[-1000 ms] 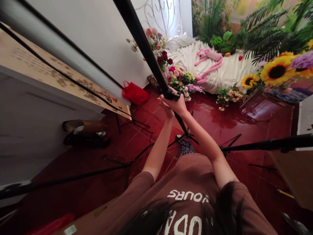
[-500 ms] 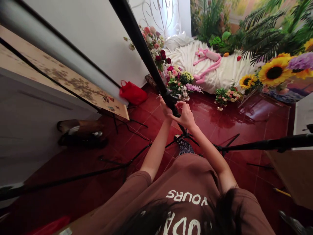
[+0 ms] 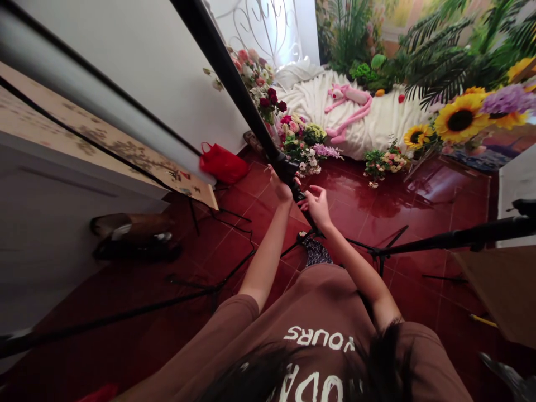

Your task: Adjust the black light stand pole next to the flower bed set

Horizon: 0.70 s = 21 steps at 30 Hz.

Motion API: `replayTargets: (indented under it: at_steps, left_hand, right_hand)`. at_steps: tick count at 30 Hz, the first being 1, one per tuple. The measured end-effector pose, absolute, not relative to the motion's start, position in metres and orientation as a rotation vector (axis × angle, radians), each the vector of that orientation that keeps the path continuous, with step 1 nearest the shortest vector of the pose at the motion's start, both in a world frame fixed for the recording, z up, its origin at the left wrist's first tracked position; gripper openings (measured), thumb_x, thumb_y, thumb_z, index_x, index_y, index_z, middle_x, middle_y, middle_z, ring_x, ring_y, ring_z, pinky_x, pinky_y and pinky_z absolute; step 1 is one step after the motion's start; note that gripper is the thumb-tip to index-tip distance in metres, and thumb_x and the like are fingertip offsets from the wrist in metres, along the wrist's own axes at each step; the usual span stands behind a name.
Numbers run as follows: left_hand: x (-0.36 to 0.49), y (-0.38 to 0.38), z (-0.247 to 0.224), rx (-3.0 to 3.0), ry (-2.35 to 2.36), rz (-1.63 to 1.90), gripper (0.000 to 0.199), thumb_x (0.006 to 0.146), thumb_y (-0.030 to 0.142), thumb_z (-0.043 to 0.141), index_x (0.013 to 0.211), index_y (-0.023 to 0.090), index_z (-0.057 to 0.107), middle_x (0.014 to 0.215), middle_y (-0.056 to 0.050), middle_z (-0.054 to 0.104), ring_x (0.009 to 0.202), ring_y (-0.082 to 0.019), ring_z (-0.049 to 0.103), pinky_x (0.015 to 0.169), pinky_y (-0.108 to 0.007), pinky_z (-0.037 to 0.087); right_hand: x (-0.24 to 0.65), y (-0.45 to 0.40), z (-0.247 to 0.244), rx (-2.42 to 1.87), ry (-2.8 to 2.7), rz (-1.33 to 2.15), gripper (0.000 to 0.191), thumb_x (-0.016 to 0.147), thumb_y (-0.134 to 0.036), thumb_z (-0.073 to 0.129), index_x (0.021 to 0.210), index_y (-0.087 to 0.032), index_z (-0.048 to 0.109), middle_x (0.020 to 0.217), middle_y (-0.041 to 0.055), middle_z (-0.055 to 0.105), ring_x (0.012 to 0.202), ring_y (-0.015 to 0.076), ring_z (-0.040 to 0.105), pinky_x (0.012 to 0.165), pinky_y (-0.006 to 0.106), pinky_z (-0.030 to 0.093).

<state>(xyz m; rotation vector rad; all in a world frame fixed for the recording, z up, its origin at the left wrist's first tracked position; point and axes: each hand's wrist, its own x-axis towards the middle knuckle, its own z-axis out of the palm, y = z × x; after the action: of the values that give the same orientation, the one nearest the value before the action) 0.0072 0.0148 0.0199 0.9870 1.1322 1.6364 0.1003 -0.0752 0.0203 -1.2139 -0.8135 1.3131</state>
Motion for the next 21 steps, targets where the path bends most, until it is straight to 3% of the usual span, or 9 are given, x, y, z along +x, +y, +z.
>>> replayTargets:
  at_steps: [3, 6, 13, 21]
  left_hand:
    - [0.011, 0.013, 0.018, 0.968, 1.137, 1.636, 0.055, 0.101, 0.052, 0.021, 0.081, 0.018, 0.059, 0.049, 0.001, 0.054, 0.048, -0.008, 0.055, 0.051, -0.022, 0.047]
    - [0.012, 0.010, 0.019, 0.978, 1.157, 1.623, 0.061, 0.099, 0.058, 0.018, 0.074, 0.019, 0.056, 0.049, 0.001, 0.053, 0.048, -0.007, 0.054, 0.052, -0.022, 0.047]
    - [0.008, 0.009, 0.020, 0.959, 1.173, 1.639, 0.052, 0.100, 0.054, 0.027, 0.073, 0.019, 0.055, 0.050, 0.001, 0.051, 0.051, -0.010, 0.057, 0.051, -0.021, 0.047]
    - [0.009, 0.014, 0.014, 0.951, 1.149, 1.663, 0.057, 0.097, 0.060, 0.024, 0.072, 0.020, 0.055, 0.050, 0.001, 0.052, 0.043, -0.010, 0.052, 0.045, -0.022, 0.044]
  right_hand:
    - [0.100, -0.070, 0.019, -1.141, -0.510, 1.610, 0.023, 0.083, -0.040, 0.061, 0.084, -0.022, 0.047, 0.063, 0.0005, 0.063, 0.049, 0.0107, 0.056, 0.049, 0.023, 0.049]
    - [0.108, -0.072, 0.020, -1.161, -0.528, 1.632, 0.023, 0.081, -0.037, 0.065, 0.087, -0.022, 0.049, 0.073, 0.0025, 0.067, 0.057, 0.0113, 0.061, 0.052, 0.023, 0.052]
    - [0.116, -0.091, 0.032, -1.329, -1.195, 0.863, 0.053, 0.067, -0.047, 0.077, 0.105, -0.023, 0.048, 0.097, 0.0036, 0.068, 0.082, 0.0161, 0.065, 0.069, 0.028, 0.053]
    - [0.110, -0.090, 0.048, -1.530, -1.419, 0.594, 0.042, 0.073, -0.042, 0.073, 0.105, -0.026, 0.052, 0.083, 0.0010, 0.071, 0.074, 0.0211, 0.066, 0.066, 0.030, 0.046]
